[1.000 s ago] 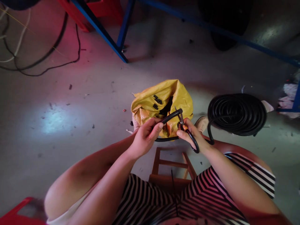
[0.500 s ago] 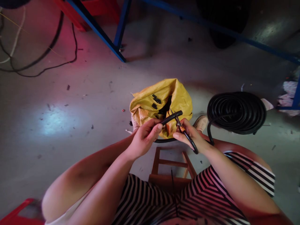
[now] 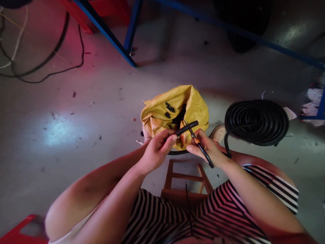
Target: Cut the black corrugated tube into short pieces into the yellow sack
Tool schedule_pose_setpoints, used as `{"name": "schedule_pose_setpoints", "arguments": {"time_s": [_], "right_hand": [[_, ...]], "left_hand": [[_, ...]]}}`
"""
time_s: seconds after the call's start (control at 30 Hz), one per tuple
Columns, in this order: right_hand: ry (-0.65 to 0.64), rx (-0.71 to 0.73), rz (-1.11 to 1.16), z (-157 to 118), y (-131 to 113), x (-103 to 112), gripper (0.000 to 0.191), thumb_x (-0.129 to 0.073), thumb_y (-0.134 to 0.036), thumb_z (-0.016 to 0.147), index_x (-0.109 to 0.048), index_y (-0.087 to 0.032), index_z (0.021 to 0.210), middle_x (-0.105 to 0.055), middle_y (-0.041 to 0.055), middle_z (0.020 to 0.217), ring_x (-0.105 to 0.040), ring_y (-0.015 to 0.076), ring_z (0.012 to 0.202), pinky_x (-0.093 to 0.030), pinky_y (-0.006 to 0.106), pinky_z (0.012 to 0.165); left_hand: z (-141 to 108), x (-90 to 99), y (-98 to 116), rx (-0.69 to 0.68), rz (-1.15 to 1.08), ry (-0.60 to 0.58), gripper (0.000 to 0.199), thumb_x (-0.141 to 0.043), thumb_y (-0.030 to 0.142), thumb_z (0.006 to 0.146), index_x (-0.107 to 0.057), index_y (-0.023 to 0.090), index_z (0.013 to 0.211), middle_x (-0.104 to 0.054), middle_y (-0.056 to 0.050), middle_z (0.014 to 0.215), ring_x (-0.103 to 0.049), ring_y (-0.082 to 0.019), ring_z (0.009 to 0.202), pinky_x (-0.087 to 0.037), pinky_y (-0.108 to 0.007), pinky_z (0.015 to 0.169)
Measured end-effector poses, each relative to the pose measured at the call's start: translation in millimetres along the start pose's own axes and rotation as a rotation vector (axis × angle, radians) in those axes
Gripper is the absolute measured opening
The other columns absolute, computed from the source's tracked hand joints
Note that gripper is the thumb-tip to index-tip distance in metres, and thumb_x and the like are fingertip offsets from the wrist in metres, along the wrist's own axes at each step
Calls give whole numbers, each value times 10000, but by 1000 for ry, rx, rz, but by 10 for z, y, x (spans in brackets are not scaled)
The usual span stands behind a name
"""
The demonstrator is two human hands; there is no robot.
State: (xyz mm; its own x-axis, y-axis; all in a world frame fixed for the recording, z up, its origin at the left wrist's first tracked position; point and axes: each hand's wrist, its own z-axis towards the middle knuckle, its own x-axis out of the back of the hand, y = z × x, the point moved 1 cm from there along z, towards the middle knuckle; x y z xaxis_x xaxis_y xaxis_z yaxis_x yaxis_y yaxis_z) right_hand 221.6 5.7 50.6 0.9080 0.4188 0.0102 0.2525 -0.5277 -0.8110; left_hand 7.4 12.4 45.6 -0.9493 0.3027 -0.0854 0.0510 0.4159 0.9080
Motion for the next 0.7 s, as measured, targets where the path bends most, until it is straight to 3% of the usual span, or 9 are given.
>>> {"name": "schedule_pose_setpoints", "arguments": {"time_s": [0.3, 0.5, 0.7], "right_hand": [[30, 6, -18, 29, 47, -3, 490, -725, -623, 830, -423, -239, 865, -427, -42, 787, -403, 139, 716, -340, 281, 667], [35, -10, -69, 27, -6, 15, 553, -765, -643, 765, -390, -237, 791, -356, -66, 695, -327, 119, 642, -261, 265, 580], [49, -15, -140, 50, 38, 24, 542, -770, -639, 758, -413, -231, 772, -360, -69, 669, -339, 114, 614, -246, 264, 558]], "left_hand": [[0, 48, -29, 33, 79, -71, 342, -532, 497, 1016, -578, 179, 896, -399, 31, 678, -350, -104, 561, -321, -232, 504], [28, 144, 33, 50, 103, -107, 360, -524, 488, 1011, -552, 184, 821, -370, 37, 644, -315, -107, 552, -282, -238, 491], [37, 57, 34, 79, -34, -58, 339, -519, 480, 1020, -530, 181, 859, -408, 52, 617, -356, -95, 531, -297, -232, 501]]}}
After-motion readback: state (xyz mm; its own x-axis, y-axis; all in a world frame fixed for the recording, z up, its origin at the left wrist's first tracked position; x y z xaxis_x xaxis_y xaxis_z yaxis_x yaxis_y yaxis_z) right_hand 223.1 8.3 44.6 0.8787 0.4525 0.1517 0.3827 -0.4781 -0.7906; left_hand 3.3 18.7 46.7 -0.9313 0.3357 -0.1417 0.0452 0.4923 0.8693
